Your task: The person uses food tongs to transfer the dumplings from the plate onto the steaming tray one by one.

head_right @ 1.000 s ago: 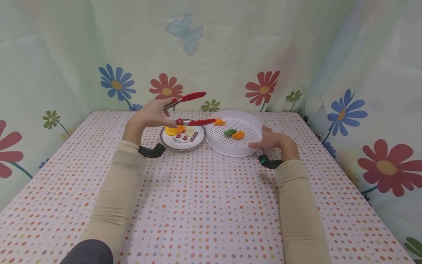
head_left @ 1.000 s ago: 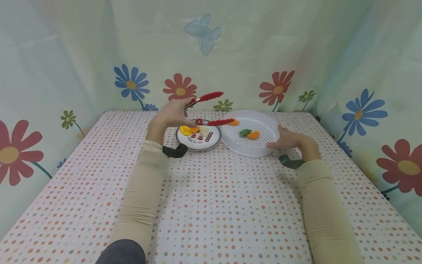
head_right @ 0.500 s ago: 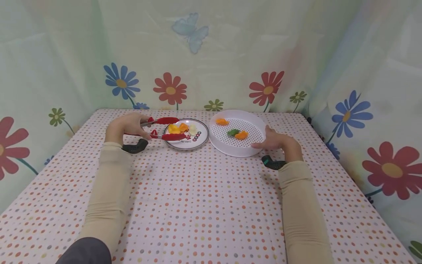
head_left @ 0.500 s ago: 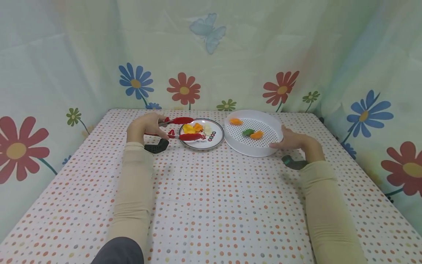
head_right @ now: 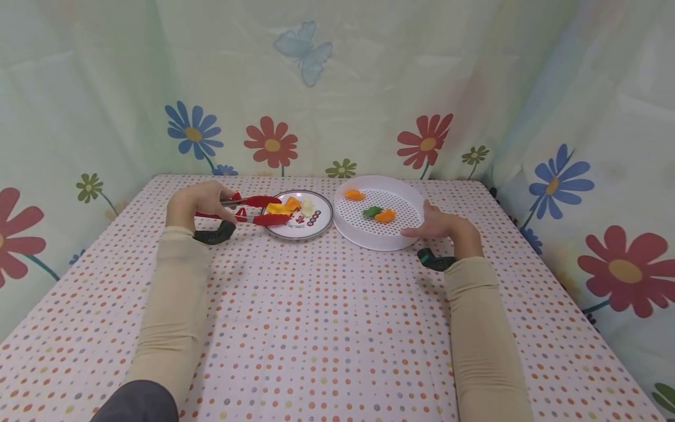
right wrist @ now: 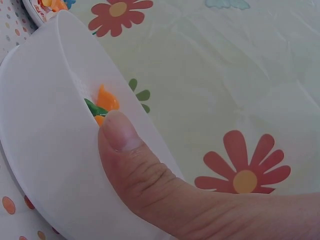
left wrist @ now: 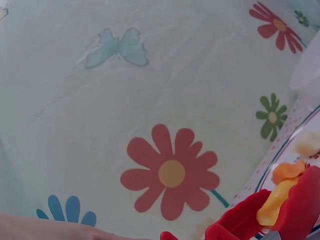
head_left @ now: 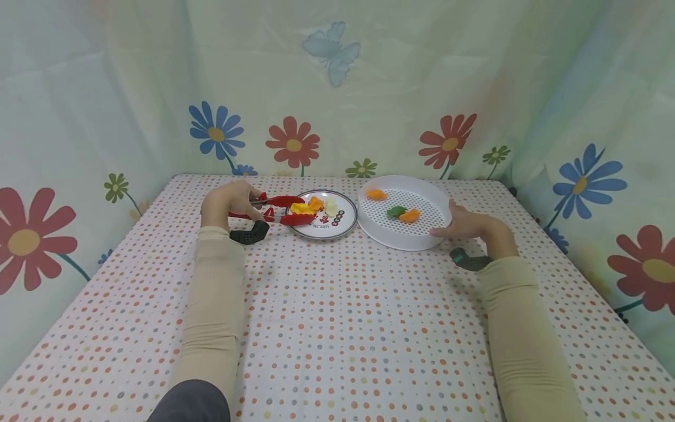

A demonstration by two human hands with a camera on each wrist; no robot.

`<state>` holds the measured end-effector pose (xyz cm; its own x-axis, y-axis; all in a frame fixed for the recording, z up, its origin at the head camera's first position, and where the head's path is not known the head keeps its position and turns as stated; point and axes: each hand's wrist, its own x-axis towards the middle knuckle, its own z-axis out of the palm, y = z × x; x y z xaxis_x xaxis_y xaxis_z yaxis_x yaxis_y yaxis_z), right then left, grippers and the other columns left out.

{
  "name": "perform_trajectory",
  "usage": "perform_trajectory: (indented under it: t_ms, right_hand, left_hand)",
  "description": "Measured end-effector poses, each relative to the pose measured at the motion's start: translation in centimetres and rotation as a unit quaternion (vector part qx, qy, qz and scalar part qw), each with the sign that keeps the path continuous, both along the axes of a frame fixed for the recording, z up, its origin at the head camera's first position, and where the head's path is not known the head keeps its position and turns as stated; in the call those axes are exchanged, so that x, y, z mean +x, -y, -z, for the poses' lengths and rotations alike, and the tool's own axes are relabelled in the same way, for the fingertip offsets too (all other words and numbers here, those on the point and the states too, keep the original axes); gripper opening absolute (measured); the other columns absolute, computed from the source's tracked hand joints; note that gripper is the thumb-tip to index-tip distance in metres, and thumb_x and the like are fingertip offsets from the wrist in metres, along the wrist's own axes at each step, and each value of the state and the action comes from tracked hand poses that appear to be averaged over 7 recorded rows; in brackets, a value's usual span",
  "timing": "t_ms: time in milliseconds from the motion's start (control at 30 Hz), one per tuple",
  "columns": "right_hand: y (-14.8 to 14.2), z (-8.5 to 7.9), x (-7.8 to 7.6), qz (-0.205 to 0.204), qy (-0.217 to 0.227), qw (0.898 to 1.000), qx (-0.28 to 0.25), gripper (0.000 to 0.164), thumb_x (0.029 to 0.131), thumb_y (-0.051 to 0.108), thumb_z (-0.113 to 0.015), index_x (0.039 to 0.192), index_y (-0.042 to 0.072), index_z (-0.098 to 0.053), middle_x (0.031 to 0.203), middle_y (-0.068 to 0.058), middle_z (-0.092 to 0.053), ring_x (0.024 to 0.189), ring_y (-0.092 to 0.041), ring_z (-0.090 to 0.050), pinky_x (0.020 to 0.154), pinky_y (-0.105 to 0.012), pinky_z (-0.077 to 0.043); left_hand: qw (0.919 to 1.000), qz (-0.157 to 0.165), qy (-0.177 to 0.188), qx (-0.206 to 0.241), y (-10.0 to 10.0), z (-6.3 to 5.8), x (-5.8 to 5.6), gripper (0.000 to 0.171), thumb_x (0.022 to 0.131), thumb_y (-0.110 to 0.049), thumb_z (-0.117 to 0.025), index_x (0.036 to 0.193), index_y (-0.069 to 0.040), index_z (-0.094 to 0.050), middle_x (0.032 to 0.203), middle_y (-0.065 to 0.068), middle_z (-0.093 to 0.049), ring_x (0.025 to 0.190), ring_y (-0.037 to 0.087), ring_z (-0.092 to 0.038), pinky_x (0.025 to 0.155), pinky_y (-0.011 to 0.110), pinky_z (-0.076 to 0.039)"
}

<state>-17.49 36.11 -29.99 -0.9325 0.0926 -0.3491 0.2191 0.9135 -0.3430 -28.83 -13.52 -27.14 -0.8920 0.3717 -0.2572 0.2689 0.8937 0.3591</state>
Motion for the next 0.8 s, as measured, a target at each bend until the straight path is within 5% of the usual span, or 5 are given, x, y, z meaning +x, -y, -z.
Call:
perform_trajectory:
  t_ms: [567,800]
  right_hand:
    - [0.2,0.1,-0.2,-0.002,0.0,1.0,-0.005,0.127,0.079,0.059,-0.065,0.145,-0.003,0.023,0.152,-0.033,0.014,0.14,-0.05,0.011,0.108,-0.069,-0.004]
    - [0.2,-0.1,0.1,-0.003,0.002,1.0,-0.008,0.126,0.08,0.06,-0.064,0.144,-0.004,0.024,0.151,-0.034,0.015,0.14,-0.051,0.01,0.108,-0.069,-0.004]
  left_hand:
    - [0.9993,0.005,0.037,-0.006,-1.6,-0.5,0.5,0.069,0.08,-0.025,-0.076,0.142,-0.016,-0.046,0.133,0.014,-0.054,0.117,0.031,-0.044,0.091,0.051,-0.043]
    - [0.9994,0.02,0.025,0.012,-2.3,-0.3,0.2,0.071,0.077,-0.024,-0.079,0.14,-0.015,-0.048,0.123,0.011,-0.06,0.111,0.028,-0.048,0.086,0.046,-0.046]
